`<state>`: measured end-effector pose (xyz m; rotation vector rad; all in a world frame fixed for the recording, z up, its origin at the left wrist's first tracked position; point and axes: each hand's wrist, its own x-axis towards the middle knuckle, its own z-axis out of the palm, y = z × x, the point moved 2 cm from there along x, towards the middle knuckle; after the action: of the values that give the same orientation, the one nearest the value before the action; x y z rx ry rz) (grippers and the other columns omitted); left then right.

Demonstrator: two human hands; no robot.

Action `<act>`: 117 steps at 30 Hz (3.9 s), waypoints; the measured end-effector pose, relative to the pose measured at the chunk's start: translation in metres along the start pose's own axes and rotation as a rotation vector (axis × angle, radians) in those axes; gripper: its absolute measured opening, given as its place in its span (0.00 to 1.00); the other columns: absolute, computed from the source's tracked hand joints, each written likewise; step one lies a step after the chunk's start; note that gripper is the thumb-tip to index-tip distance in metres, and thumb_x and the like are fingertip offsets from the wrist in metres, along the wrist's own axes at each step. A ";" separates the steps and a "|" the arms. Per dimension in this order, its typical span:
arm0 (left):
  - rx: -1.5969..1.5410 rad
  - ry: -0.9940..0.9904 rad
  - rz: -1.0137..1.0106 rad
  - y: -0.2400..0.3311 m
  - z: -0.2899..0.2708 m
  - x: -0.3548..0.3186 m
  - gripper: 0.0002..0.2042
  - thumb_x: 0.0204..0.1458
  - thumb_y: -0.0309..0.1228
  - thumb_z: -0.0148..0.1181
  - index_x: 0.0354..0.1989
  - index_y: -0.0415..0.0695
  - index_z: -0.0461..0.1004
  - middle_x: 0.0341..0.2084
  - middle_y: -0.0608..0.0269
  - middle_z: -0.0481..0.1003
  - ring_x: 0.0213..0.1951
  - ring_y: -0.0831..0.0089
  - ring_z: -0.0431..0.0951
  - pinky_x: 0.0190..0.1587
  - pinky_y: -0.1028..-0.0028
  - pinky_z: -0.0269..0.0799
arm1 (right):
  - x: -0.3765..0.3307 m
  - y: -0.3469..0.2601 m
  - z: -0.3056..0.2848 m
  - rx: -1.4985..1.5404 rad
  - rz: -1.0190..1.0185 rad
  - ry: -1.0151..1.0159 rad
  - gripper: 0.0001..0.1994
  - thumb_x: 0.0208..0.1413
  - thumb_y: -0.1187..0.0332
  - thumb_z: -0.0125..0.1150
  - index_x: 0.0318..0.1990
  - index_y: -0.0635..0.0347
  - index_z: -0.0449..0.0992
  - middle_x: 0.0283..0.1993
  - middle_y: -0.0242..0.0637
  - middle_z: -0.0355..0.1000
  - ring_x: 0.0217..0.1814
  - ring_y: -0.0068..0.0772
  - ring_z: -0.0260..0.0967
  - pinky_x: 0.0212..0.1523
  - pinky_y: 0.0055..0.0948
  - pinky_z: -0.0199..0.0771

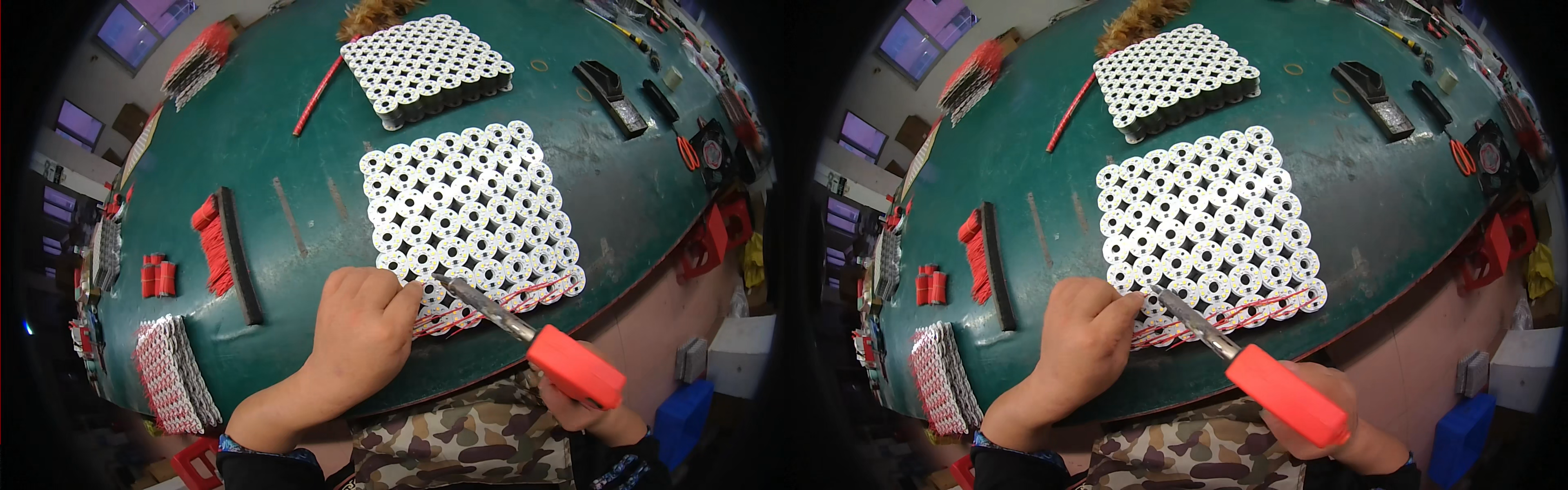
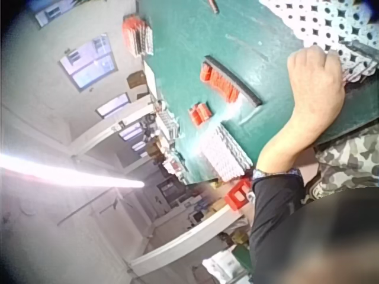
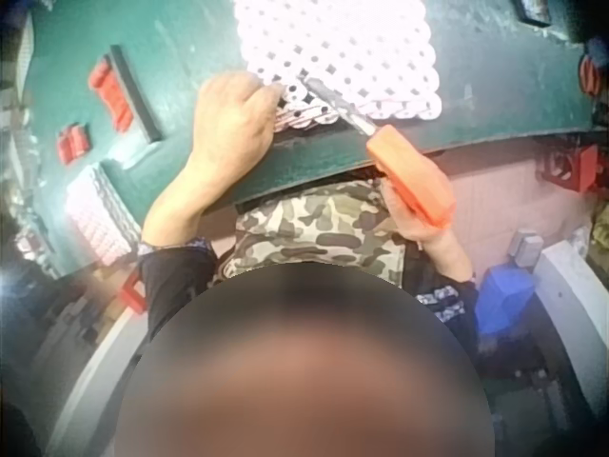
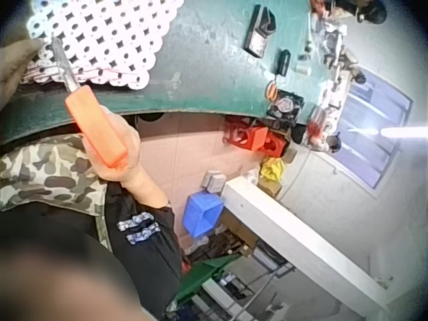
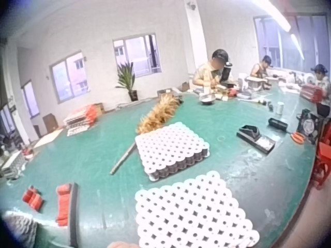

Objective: The person solders electrical connections on large LED array panels with a soldering iron.

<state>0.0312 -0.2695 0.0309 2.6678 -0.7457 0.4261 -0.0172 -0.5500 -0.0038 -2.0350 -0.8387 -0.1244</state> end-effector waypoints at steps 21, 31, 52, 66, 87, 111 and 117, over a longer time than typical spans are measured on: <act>-0.044 -0.035 -0.011 -0.002 -0.002 0.000 0.12 0.43 0.19 0.63 0.38 0.41 0.78 0.27 0.61 0.72 0.32 0.59 0.73 0.37 0.60 0.65 | -0.004 0.004 0.005 0.128 -0.006 0.009 0.32 0.41 0.76 0.75 0.57 0.71 0.68 0.44 0.49 0.78 0.32 0.44 0.79 0.33 0.35 0.80; -0.045 -0.029 -0.008 -0.001 -0.002 -0.001 0.13 0.42 0.19 0.63 0.39 0.41 0.78 0.27 0.61 0.72 0.32 0.59 0.73 0.37 0.60 0.65 | -0.001 -0.001 0.001 0.081 0.020 0.005 0.28 0.41 0.77 0.71 0.54 0.69 0.71 0.43 0.46 0.78 0.32 0.44 0.79 0.32 0.35 0.79; -0.048 0.018 0.055 -0.007 -0.030 -0.025 0.12 0.43 0.21 0.64 0.39 0.41 0.80 0.32 0.59 0.75 0.40 0.58 0.76 0.46 0.59 0.71 | -0.046 0.007 -0.004 0.327 0.282 0.266 0.30 0.65 0.44 0.50 0.51 0.69 0.72 0.43 0.44 0.75 0.35 0.26 0.70 0.40 0.28 0.70; 0.311 0.104 -0.630 -0.200 -0.098 -0.148 0.16 0.54 0.30 0.65 0.51 0.39 0.77 0.46 0.50 0.75 0.48 0.52 0.76 0.48 0.61 0.74 | -0.036 0.009 0.012 0.710 0.236 0.355 0.24 0.69 0.53 0.51 0.53 0.71 0.68 0.47 0.52 0.74 0.34 0.24 0.73 0.33 0.23 0.76; 0.131 0.275 -0.698 -0.235 -0.085 -0.141 0.11 0.56 0.26 0.61 0.47 0.39 0.79 0.44 0.53 0.78 0.49 0.57 0.78 0.53 0.64 0.73 | -0.040 0.009 0.008 0.708 0.245 0.383 0.23 0.69 0.54 0.49 0.55 0.71 0.68 0.48 0.51 0.74 0.35 0.24 0.72 0.34 0.24 0.76; 0.726 -0.007 -0.357 -0.223 -0.078 -0.128 0.03 0.49 0.26 0.55 0.32 0.45 0.73 0.29 0.59 0.75 0.37 0.57 0.76 0.41 0.59 0.70 | -0.036 0.001 0.007 0.710 0.248 0.333 0.25 0.68 0.53 0.51 0.56 0.70 0.67 0.47 0.50 0.74 0.35 0.24 0.73 0.34 0.25 0.77; 0.831 -0.056 -0.203 -0.215 -0.087 -0.122 0.08 0.49 0.26 0.55 0.38 0.45 0.75 0.30 0.61 0.75 0.37 0.60 0.77 0.42 0.61 0.69 | -0.038 0.002 0.006 0.727 0.256 0.336 0.25 0.68 0.52 0.51 0.56 0.70 0.67 0.47 0.50 0.74 0.35 0.25 0.72 0.34 0.25 0.77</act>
<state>0.0317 -0.0079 0.0129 3.4875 -0.3311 0.7319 -0.0469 -0.5654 -0.0238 -1.3614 -0.3299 -0.0090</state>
